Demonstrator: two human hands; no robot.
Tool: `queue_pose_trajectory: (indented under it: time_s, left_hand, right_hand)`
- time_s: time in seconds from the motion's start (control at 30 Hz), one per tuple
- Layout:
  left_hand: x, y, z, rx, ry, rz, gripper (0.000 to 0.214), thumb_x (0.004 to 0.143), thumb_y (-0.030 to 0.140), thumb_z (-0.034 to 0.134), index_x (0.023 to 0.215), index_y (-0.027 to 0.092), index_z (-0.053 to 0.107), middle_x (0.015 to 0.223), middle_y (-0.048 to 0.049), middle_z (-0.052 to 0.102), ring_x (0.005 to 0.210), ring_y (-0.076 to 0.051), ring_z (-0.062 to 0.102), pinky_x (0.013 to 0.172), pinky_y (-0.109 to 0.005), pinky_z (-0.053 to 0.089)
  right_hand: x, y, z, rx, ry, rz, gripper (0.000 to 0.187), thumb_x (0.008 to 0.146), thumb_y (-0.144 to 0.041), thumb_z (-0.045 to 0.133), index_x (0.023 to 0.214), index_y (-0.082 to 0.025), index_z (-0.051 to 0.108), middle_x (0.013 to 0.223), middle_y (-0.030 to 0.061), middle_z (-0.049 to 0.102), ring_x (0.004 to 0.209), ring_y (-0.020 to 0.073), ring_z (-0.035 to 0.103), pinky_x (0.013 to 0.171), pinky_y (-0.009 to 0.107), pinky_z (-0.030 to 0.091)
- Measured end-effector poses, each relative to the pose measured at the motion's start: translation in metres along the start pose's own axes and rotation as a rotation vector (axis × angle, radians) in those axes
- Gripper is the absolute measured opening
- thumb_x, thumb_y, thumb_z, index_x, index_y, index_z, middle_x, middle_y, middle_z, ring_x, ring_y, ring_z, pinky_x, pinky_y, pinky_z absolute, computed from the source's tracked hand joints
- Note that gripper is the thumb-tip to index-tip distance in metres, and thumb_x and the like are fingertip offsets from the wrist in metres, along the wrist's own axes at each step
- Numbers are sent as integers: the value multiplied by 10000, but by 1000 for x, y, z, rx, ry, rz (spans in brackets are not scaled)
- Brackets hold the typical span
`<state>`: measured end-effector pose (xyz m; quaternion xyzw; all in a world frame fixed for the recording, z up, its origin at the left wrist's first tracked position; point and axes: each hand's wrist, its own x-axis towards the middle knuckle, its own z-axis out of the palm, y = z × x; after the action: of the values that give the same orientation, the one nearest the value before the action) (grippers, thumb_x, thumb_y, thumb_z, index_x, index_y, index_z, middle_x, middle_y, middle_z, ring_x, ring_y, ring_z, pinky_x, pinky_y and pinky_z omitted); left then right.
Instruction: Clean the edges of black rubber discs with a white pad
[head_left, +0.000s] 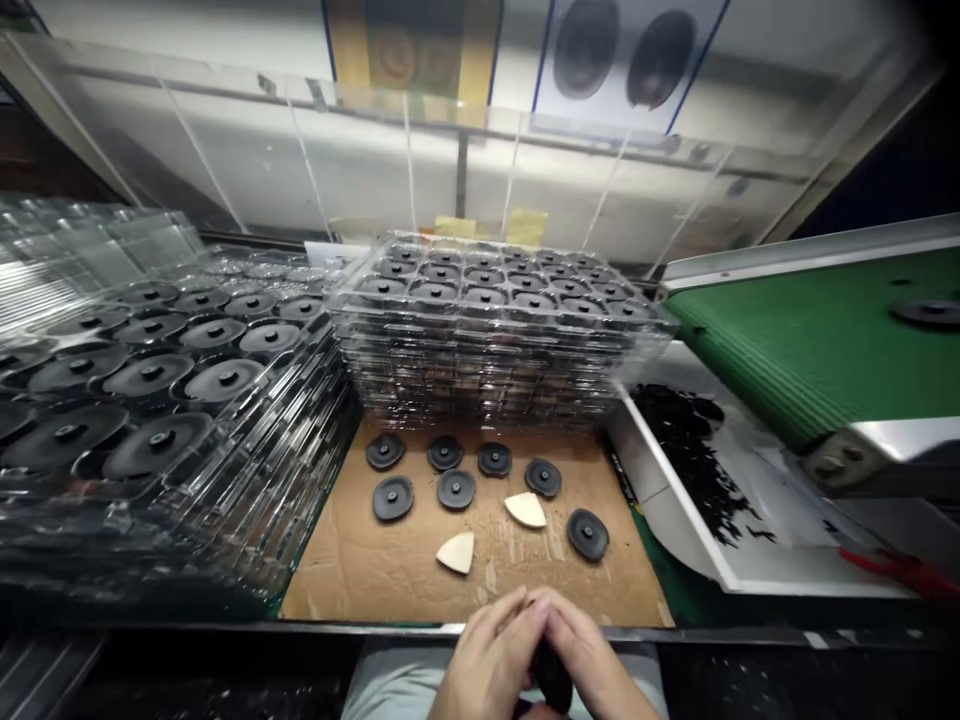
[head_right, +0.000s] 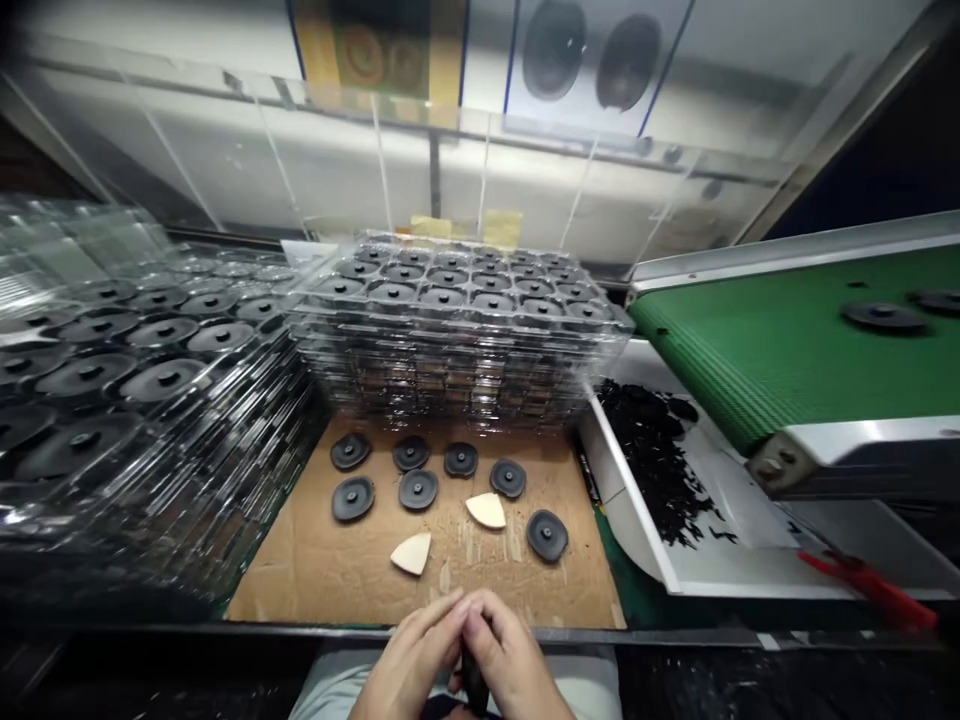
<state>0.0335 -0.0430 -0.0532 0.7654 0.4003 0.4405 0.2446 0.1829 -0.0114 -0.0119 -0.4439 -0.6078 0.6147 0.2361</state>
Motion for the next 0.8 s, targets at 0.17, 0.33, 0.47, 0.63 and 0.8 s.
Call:
queue_pose_trajectory:
  time_s: [0.17,0.33,0.47,0.63,0.8]
  left_hand:
    - [-8,-10,-20,-599,206,-626,700,744,381,654,1361,331,327,1326,-99,533,1209,-268,508,1019,-401,412]
    - [4,-25,-62,-1376,575,-1060,538,736,313,688,1237,299,492,1317,-91,542,1160,-268,550,1007,-425,411]
    - [9,-36,-78,-1507,692,-1060,518,685,337,727,1171,270,562,1255,-105,597,1178,-273,534,1029,-438,379]
    - [8,-51,-80,-1521,734,-1086,597,633,339,765,1192,278,565,1222,-95,623,1202,-280,509,1033,-421,370]
    - [15,-59,-82,-1515,653,-1125,605,580,340,795,1146,230,612,1232,-102,611,1157,-279,544,996,-379,412]
  right_hand:
    - [43,15,1,-141,57,-5,678,854,-686,222,1118,-161,559,810,72,596,614,165,598,587,304,518]
    - [90,38,17,-382,166,-64,404,842,-424,514,1182,-210,551,1125,133,494,919,247,581,857,440,466]
    - [97,46,43,-469,74,-200,237,851,-247,489,1045,-205,617,1070,120,535,988,242,548,855,387,465]
    - [101,40,41,-549,-12,-282,148,833,-233,555,946,-209,646,715,33,580,680,173,566,610,271,471]
    - [122,-7,14,-590,120,-256,152,855,-248,548,979,-201,623,778,33,636,640,147,563,577,256,446]
